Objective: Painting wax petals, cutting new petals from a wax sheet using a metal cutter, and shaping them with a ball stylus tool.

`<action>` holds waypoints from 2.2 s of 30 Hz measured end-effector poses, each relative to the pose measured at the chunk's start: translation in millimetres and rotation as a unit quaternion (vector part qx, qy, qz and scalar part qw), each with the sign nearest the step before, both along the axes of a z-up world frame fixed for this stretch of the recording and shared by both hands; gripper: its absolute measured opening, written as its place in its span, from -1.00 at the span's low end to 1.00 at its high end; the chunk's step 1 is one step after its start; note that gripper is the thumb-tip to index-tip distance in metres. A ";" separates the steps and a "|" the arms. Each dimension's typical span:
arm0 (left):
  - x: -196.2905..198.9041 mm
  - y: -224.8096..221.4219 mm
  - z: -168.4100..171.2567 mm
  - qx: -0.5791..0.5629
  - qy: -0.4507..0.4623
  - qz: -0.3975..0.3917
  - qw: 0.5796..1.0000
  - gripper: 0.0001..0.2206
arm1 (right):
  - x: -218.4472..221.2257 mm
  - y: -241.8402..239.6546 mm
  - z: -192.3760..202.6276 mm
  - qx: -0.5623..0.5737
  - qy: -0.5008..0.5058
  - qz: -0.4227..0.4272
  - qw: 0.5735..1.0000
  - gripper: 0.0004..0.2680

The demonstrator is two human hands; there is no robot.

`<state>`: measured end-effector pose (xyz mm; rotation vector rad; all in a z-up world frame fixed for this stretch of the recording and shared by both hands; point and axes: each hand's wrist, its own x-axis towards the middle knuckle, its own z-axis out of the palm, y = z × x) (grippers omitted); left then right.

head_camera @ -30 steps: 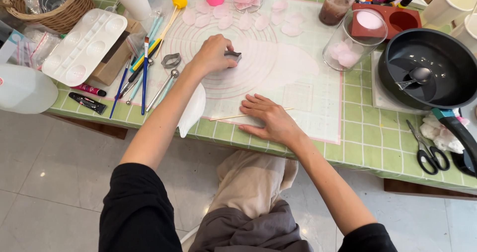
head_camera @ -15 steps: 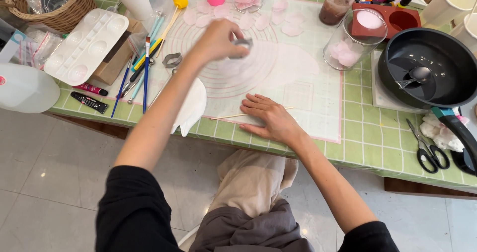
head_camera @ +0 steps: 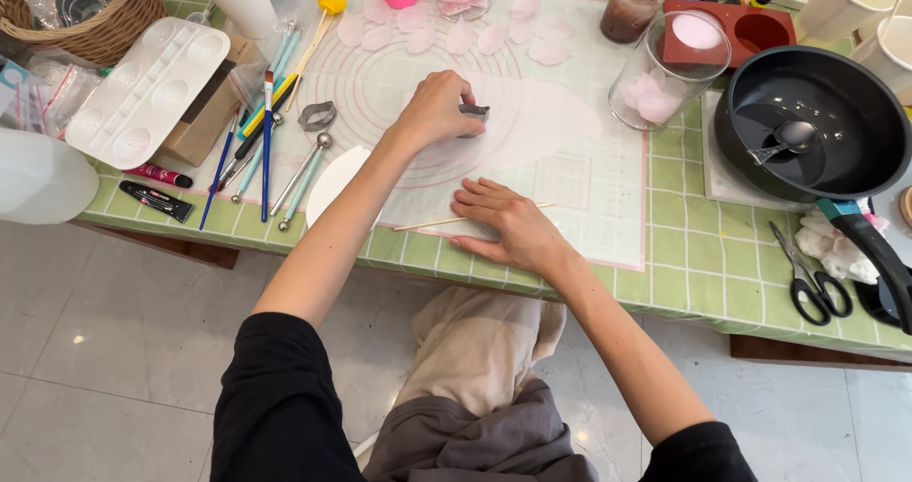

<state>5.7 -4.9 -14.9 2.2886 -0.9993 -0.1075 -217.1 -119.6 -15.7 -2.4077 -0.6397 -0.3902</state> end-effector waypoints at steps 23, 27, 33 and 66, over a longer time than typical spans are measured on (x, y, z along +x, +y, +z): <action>8.2 -1.2 -13.0 0.011 -0.009 -0.005 1.000 -0.64 | 0.3 -2.6 -3.3 -0.016 -0.006 0.013 1.000 -0.59; 7.9 1.4 -8.7 -0.002 -0.037 -0.025 0.999 -0.64 | 1.1 -4.0 -6.6 -0.006 -0.002 0.017 1.000 -0.62; 15.3 4.8 -0.2 -0.052 -0.028 -0.003 0.998 -0.65 | 1.7 -3.5 -4.9 0.000 0.003 0.014 1.000 -0.63; -21.9 -56.6 -6.1 -0.032 0.057 -0.003 0.998 -0.57 | 0.6 -2.3 -5.6 0.001 0.007 0.003 1.000 -0.61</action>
